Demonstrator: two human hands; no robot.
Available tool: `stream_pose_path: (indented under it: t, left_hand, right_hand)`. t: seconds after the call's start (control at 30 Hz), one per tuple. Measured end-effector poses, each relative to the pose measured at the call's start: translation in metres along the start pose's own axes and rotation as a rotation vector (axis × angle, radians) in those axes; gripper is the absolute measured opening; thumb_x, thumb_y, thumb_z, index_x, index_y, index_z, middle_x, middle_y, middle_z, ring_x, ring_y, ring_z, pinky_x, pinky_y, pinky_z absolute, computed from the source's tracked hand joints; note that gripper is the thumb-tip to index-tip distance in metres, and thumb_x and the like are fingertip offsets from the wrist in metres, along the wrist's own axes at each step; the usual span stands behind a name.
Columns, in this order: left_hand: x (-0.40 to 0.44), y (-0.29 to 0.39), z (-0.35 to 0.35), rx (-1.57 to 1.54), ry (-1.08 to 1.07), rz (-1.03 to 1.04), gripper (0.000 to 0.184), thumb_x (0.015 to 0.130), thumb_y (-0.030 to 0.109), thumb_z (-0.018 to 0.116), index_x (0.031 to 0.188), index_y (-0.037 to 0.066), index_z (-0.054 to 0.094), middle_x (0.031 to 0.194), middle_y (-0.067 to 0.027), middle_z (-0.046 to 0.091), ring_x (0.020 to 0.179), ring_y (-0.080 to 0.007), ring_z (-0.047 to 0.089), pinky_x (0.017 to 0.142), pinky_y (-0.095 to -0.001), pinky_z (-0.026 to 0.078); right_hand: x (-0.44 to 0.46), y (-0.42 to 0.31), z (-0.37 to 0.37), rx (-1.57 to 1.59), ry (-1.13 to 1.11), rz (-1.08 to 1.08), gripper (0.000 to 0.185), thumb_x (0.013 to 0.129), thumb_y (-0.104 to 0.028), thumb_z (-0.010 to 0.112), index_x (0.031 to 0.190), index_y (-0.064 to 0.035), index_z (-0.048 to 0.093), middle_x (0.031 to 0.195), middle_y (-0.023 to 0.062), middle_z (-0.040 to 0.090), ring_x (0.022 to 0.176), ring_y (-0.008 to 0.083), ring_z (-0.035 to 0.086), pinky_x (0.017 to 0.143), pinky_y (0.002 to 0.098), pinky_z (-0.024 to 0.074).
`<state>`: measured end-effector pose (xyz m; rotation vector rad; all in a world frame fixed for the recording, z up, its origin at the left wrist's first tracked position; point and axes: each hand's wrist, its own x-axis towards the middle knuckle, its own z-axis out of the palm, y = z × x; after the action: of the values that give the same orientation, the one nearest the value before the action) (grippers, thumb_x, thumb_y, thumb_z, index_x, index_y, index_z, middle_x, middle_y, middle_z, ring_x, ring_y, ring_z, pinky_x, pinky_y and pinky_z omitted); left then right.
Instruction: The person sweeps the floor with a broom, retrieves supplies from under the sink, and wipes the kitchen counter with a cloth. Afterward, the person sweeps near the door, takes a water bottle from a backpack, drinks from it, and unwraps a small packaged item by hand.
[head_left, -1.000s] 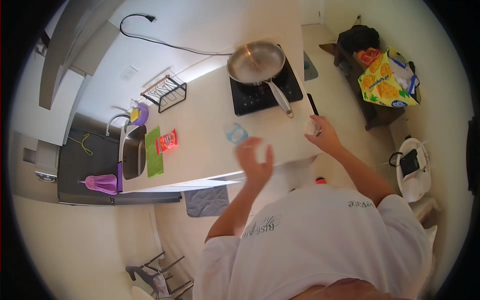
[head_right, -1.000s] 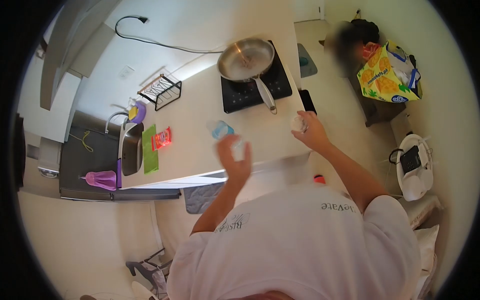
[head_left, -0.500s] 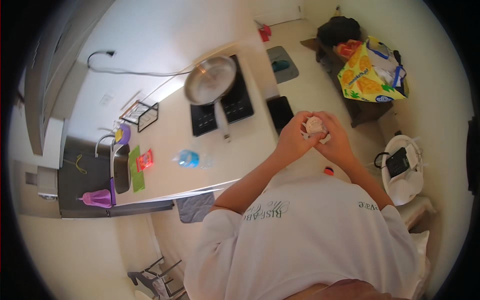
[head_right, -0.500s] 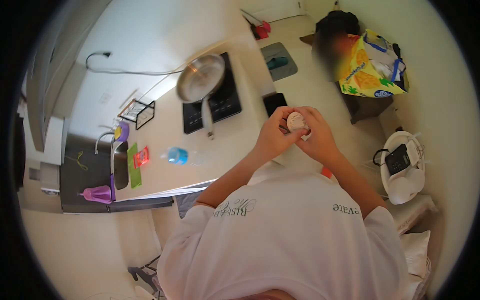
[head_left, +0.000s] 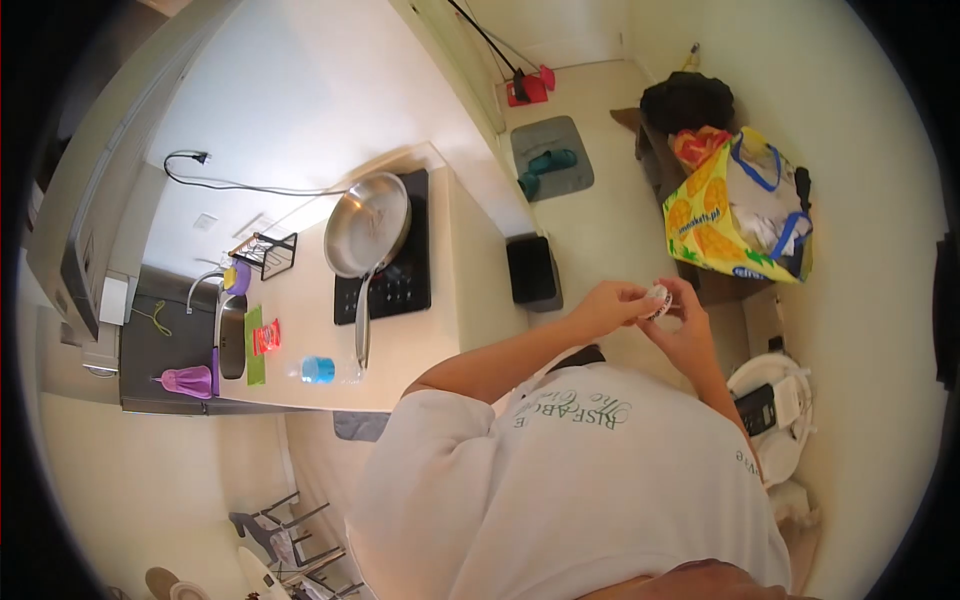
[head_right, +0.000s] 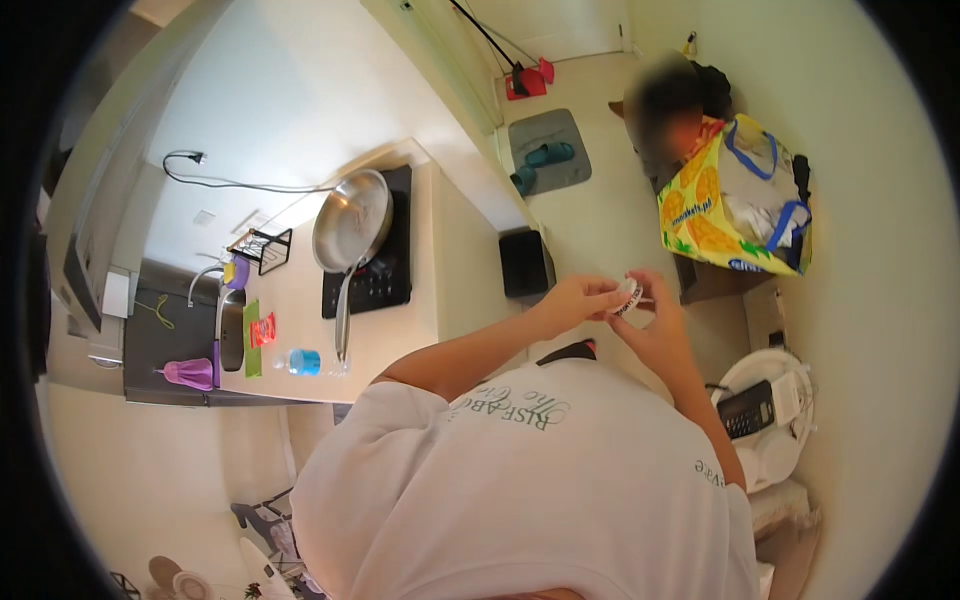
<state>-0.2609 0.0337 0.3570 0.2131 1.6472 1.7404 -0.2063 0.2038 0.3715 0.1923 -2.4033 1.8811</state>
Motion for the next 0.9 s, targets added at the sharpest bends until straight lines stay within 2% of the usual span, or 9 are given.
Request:
stream_pose_path:
  t: [0.1,0.23,0.33,0.37,0.47,0.6,0.67,0.77,0.9]
  left_hand:
    - [0.04,0.02,-0.024,0.012,-0.055,-0.168,0.042,0.089,0.036,0.064,0.115,0.003,0.062,0.093,-0.0028,0.064,0.08,-0.0077,0.057,0.073,-0.0225,0.048]
    - [0.108,0.04,-0.063,-0.018,-0.086,-0.108,0.049,0.09,0.04,0.061,0.123,0.003,0.059,0.093,-0.0029,0.065,0.082,-0.0083,0.058,0.073,-0.023,0.049]
    - [0.165,0.065,-0.105,0.098,-0.052,-0.073,0.048,0.091,0.038,0.061,0.124,0.003,0.058,0.094,-0.0035,0.066,0.083,-0.0094,0.059,0.074,-0.024,0.049]
    - [0.184,0.072,-0.117,0.139,0.025,0.095,0.043,0.089,0.034,0.062,0.118,0.002,0.062,0.093,-0.0046,0.068,0.081,-0.0107,0.061,0.072,-0.0262,0.049]
    - [0.229,0.127,-0.157,0.354,0.172,0.271,0.033,0.084,0.026,0.065,0.105,0.001,0.068,0.086,-0.0069,0.069,0.075,-0.0121,0.062,0.068,-0.0272,0.049]
    - [0.281,0.201,-0.207,0.627,0.121,0.195,0.022,0.079,0.018,0.065,0.091,0.001,0.071,0.078,-0.0098,0.069,0.071,-0.0128,0.063,0.066,-0.0273,0.049]
    - [0.306,0.229,-0.221,0.704,0.152,0.137,0.019,0.077,0.016,0.063,0.087,0.001,0.071,0.075,-0.0103,0.068,0.07,-0.0127,0.063,0.066,-0.0267,0.049]
    - [0.356,0.24,-0.254,0.614,0.182,0.179,0.019,0.08,0.017,0.065,0.089,0.001,0.071,0.076,-0.0073,0.069,0.072,-0.0123,0.063,0.066,-0.0265,0.049]
    - [0.423,0.258,-0.295,0.187,0.176,0.082,0.021,0.082,0.021,0.069,0.093,0.003,0.07,0.082,-0.0033,0.068,0.077,-0.0118,0.063,0.069,-0.0261,0.05]
  right_hand:
    - [0.039,0.027,-0.009,0.082,0.016,0.031,0.058,0.071,-0.009,0.078,0.12,-0.0013,0.049,0.11,0.0105,0.06,0.101,0.0194,0.061,0.086,0.0337,0.0511]
    - [0.122,0.055,-0.023,0.267,-0.052,0.114,0.054,0.074,-0.007,0.076,0.12,-0.0008,0.05,0.108,0.0099,0.06,0.099,0.0155,0.06,0.086,0.0316,0.0521]
    - [0.2,0.061,-0.03,0.21,-0.082,0.185,0.054,0.073,-0.006,0.076,0.12,-0.0003,0.051,0.105,0.0096,0.061,0.095,0.0156,0.062,0.083,0.0311,0.053]
    - [0.227,0.068,-0.028,0.128,-0.042,0.077,0.054,0.072,-0.006,0.077,0.119,0.0001,0.052,0.103,0.0101,0.062,0.092,0.0162,0.063,0.08,0.0303,0.0536]
    - [0.306,0.063,-0.032,0.137,-0.077,0.121,0.056,0.07,-0.008,0.078,0.12,-0.0002,0.052,0.103,0.0104,0.063,0.09,0.0176,0.064,0.079,0.0299,0.0536]
    - [0.398,0.056,-0.042,-0.105,-0.094,-0.016,0.057,0.066,-0.01,0.08,0.117,-0.0003,0.057,0.103,0.0115,0.065,0.09,0.0186,0.065,0.079,0.0304,0.053]
    - [0.438,0.054,-0.045,-0.112,-0.084,-0.045,0.055,0.065,-0.009,0.079,0.115,-0.0005,0.059,0.101,0.012,0.066,0.089,0.0185,0.065,0.079,0.0303,0.0526]
    - [0.5,0.067,-0.05,-0.107,-0.097,-0.076,0.056,0.065,-0.009,0.079,0.116,-0.0006,0.058,0.099,0.0121,0.066,0.088,0.0183,0.065,0.078,0.0305,0.0526]
    - [0.594,0.1,-0.065,0.036,-0.141,-0.032,0.056,0.066,-0.008,0.078,0.117,-0.0001,0.058,0.098,0.0123,0.066,0.087,0.0176,0.065,0.078,0.0305,0.0522]
